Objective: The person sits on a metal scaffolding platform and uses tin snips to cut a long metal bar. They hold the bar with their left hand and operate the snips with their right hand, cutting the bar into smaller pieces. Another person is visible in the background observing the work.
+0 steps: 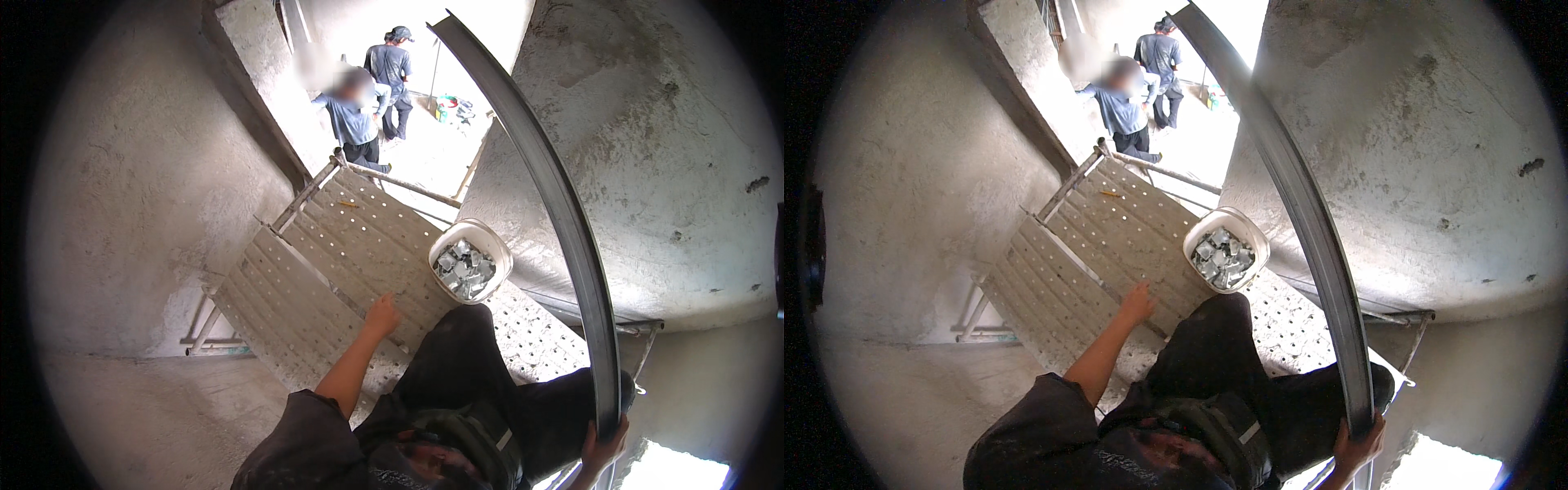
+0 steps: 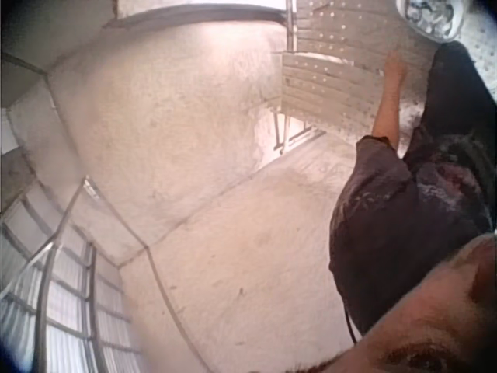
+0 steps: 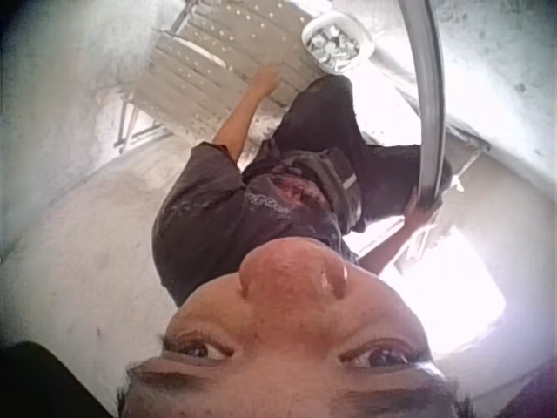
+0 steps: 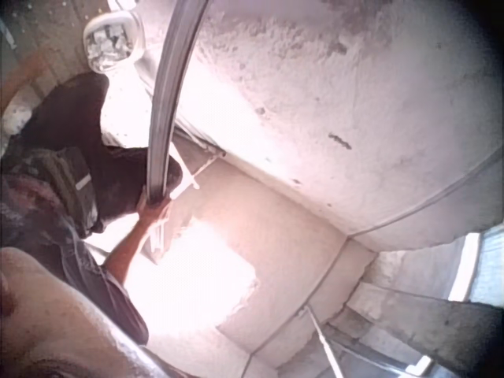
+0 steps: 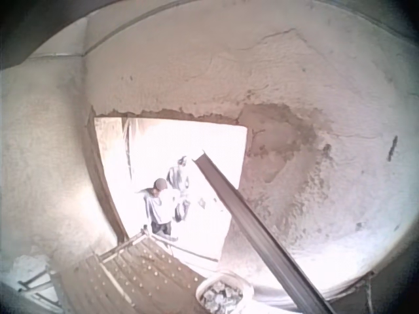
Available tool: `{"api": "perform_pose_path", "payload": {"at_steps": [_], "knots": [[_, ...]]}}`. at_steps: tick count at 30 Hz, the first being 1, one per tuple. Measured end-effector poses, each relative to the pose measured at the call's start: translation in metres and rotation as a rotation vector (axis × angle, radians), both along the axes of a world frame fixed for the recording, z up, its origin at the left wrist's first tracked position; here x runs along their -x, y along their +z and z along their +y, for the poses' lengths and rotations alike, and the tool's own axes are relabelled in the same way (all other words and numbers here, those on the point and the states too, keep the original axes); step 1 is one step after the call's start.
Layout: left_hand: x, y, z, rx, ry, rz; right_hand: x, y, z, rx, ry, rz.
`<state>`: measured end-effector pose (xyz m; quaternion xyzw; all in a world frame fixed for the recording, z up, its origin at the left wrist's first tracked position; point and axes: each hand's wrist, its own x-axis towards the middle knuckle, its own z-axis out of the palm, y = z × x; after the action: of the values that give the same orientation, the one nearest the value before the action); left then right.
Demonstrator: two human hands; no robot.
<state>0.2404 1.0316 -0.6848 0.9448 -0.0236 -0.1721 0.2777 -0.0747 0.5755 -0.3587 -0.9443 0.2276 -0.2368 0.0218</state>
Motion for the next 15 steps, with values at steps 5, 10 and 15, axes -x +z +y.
{"api": "perform_pose_path", "payload": {"at_steps": [5, 10, 15], "knots": [[0.01, -0.007, 0.001, -0.216, 0.025, 0.24, 0.007, 0.0, -0.004, -0.069, -0.017, 0.027], [0.016, -0.054, 0.02, -0.377, 0.083, 0.174, 0.009, -0.001, -0.004, -0.058, -0.038, 0.064], [0.008, -0.087, 0.033, -0.419, 0.195, 0.015, 0.011, -0.001, -0.004, -0.07, -0.041, 0.07]]}}
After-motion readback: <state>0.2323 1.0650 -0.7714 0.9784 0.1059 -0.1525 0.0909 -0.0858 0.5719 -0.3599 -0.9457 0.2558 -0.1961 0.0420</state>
